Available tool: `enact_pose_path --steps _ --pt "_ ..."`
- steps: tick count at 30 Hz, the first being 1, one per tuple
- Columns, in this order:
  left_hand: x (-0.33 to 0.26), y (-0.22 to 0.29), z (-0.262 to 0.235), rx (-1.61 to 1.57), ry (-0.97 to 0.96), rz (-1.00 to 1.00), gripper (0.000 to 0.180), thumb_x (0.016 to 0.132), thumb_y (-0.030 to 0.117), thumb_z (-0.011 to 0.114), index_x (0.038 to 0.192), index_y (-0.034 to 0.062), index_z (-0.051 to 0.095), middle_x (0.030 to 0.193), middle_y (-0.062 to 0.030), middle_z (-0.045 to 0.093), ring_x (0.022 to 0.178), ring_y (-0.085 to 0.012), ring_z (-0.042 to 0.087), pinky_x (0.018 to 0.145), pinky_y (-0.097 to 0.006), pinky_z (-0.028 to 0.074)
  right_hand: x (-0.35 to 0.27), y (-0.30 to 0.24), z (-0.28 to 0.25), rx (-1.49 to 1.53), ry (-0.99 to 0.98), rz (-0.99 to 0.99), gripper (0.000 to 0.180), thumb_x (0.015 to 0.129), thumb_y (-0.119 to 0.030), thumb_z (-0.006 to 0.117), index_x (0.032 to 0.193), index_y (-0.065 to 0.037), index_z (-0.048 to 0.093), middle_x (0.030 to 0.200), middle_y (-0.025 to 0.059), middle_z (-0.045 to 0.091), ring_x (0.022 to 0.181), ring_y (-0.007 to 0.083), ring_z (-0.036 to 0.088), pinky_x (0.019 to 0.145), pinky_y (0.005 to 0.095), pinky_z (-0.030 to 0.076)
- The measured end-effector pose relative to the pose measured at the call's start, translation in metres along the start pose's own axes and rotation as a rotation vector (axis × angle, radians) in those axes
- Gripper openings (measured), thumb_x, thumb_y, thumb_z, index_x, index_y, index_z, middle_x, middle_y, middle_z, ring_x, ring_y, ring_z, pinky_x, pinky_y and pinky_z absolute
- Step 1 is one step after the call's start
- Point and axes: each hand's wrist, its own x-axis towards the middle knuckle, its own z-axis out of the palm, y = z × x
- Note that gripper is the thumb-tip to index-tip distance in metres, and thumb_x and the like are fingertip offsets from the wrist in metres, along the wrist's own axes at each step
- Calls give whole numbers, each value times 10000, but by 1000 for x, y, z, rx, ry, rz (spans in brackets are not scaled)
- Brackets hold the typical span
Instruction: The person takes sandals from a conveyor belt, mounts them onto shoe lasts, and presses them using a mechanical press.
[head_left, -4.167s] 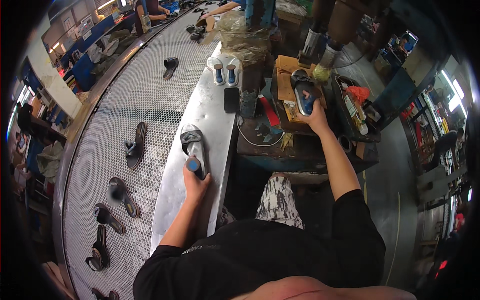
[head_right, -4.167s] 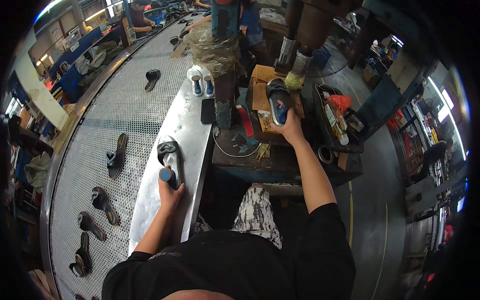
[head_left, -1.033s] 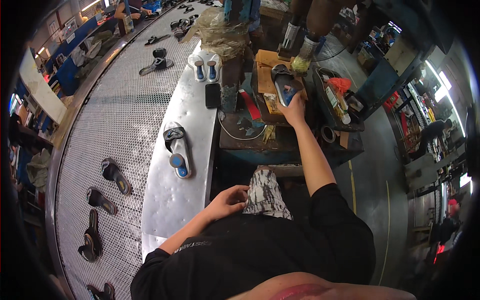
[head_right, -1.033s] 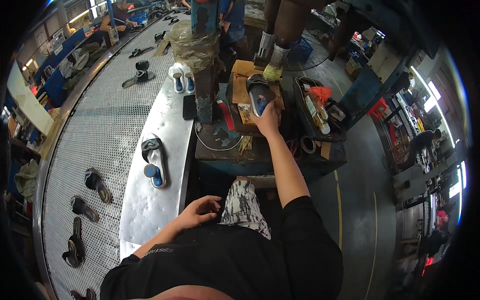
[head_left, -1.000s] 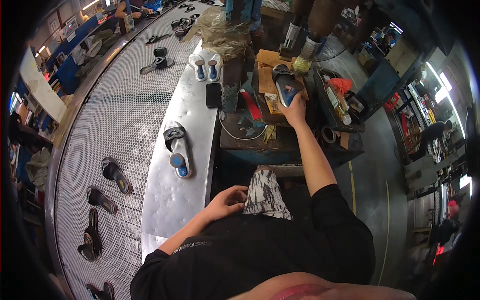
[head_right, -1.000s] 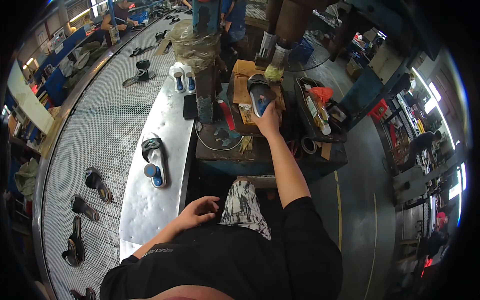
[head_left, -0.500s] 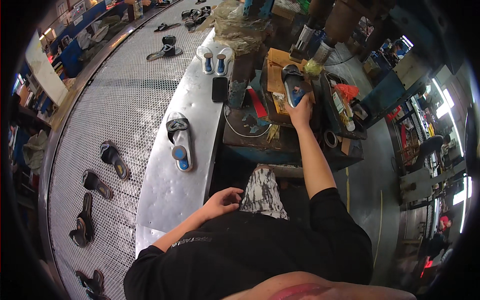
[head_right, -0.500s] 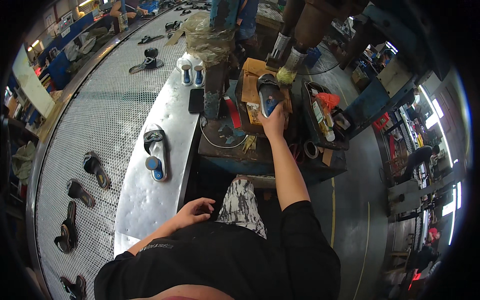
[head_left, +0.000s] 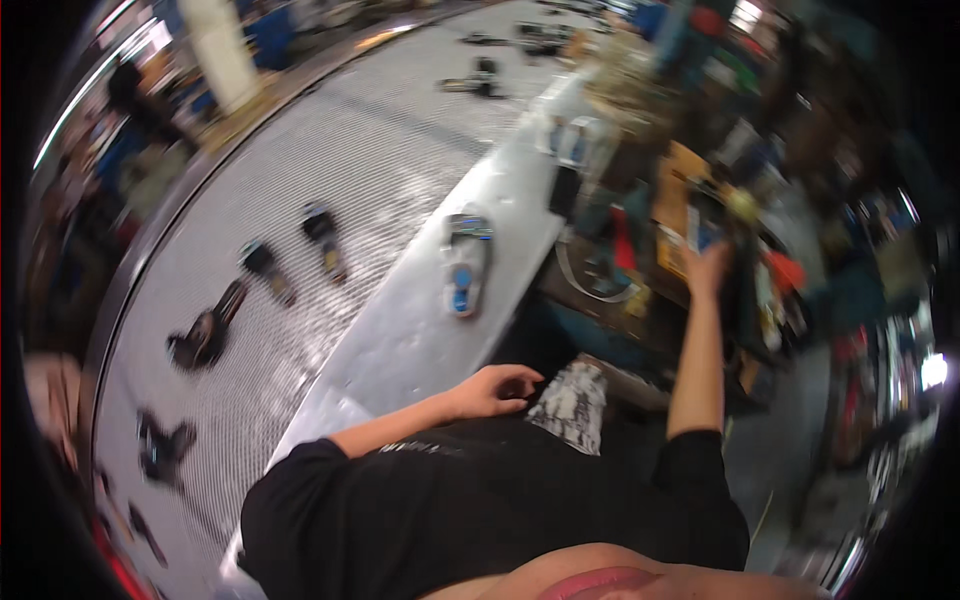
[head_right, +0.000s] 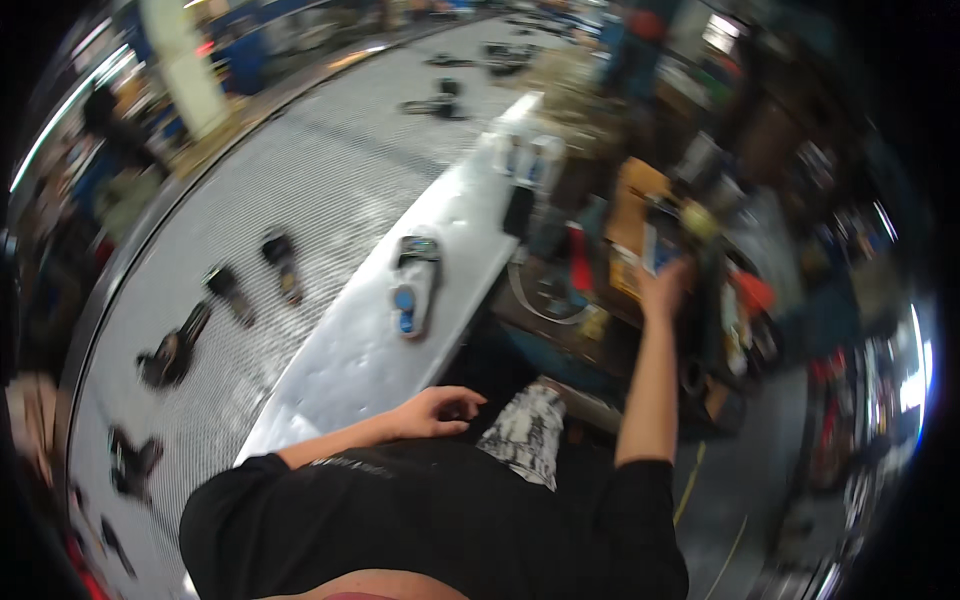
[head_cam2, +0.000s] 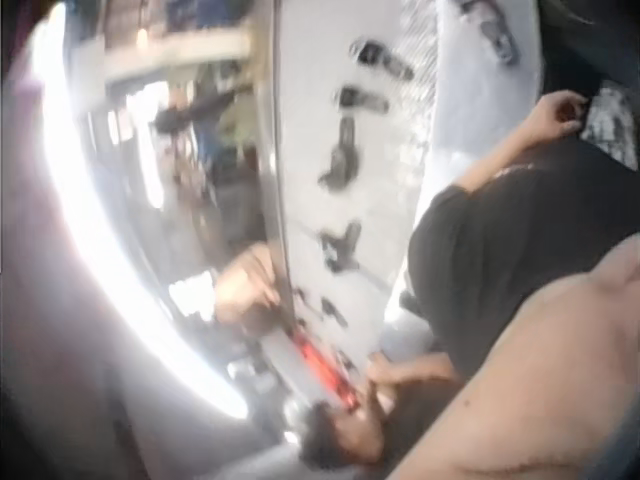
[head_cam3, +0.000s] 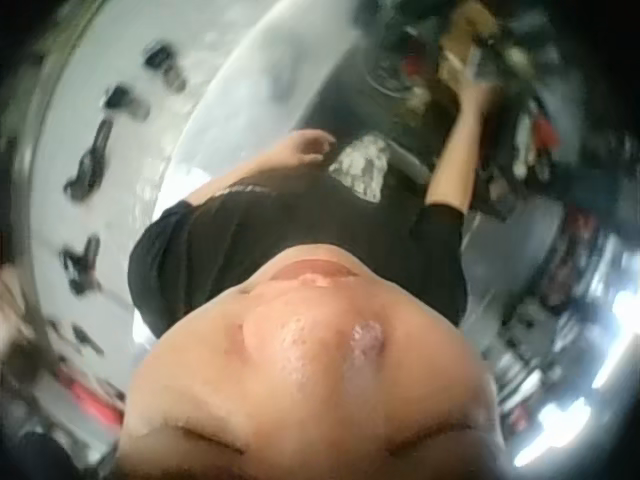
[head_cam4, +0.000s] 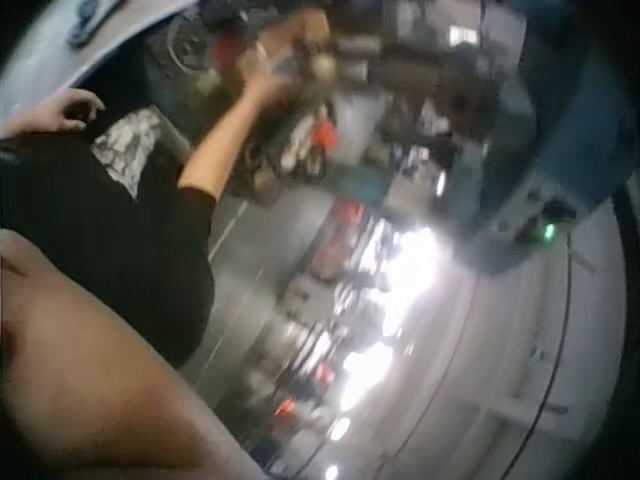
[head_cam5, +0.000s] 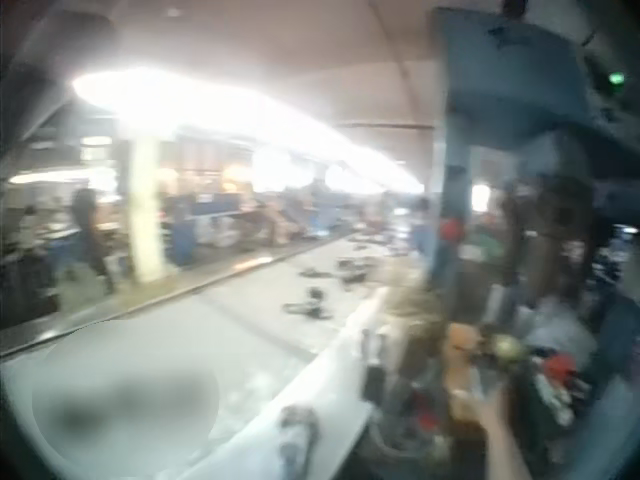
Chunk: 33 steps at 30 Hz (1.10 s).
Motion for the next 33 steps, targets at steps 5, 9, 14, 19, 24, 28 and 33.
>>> enact_pose_path --steps 5,9,14,19,24,28,33 --pt "-7 25 -63 366 678 273 316 851 26 665 1166 29 637 982 -38 677 917 -114 640 828 -282 521 28 50 -31 446 167 -76 660 850 -327 759 1319 37 469 1324 214 546 1233 335 536 1050 415 394" --pt "-44 3 -211 1105 1389 253 620 693 140 770 1260 9 556 1202 -169 585 1164 -323 536 1016 -417 419 37 23 -32 420 70 4 608 837 -293 761 1296 15 507 1276 211 576 1198 339 559 1029 400 407" --pt "-69 -17 -270 1032 1514 -650 857 777 393 739 1481 91 355 1420 -230 425 1328 -381 386 1117 -481 303 29 -34 -56 182 -81 24 457 825 -290 757 1128 23 618 1120 205 662 1060 360 630 922 414 469" --pt "-65 -52 -283 1210 1392 -484 680 818 363 686 1424 143 468 1389 -243 459 1280 -393 445 1087 -475 350 25 -42 -50 122 -112 42 494 772 -340 779 1087 14 640 1074 219 677 1034 379 640 883 429 488" --pt "-85 -69 -292 1114 1277 -264 626 774 278 711 1371 189 545 1358 -262 482 1233 -416 495 1041 -457 422 4 -23 4 -113 -1 99 719 756 -393 793 1261 24 498 1187 232 611 1130 400 582 937 446 469" --pt "-101 -64 -296 1039 1235 -253 684 727 208 739 1378 176 533 1362 -278 474 1221 -430 497 1048 -463 415 -22 -44 17 -50 -51 232 717 745 -385 803 1268 7 508 1248 222 592 1175 384 564 953 455 466" --pt "-144 -37 -251 -105 1285 34 888 726 -1 721 1502 71 296 1208 -184 587 835 -198 630 718 -275 527 -156 -97 26 530 132 10 596 696 -67 753 1252 8 553 1253 157 623 1176 343 588 1017 413 422"
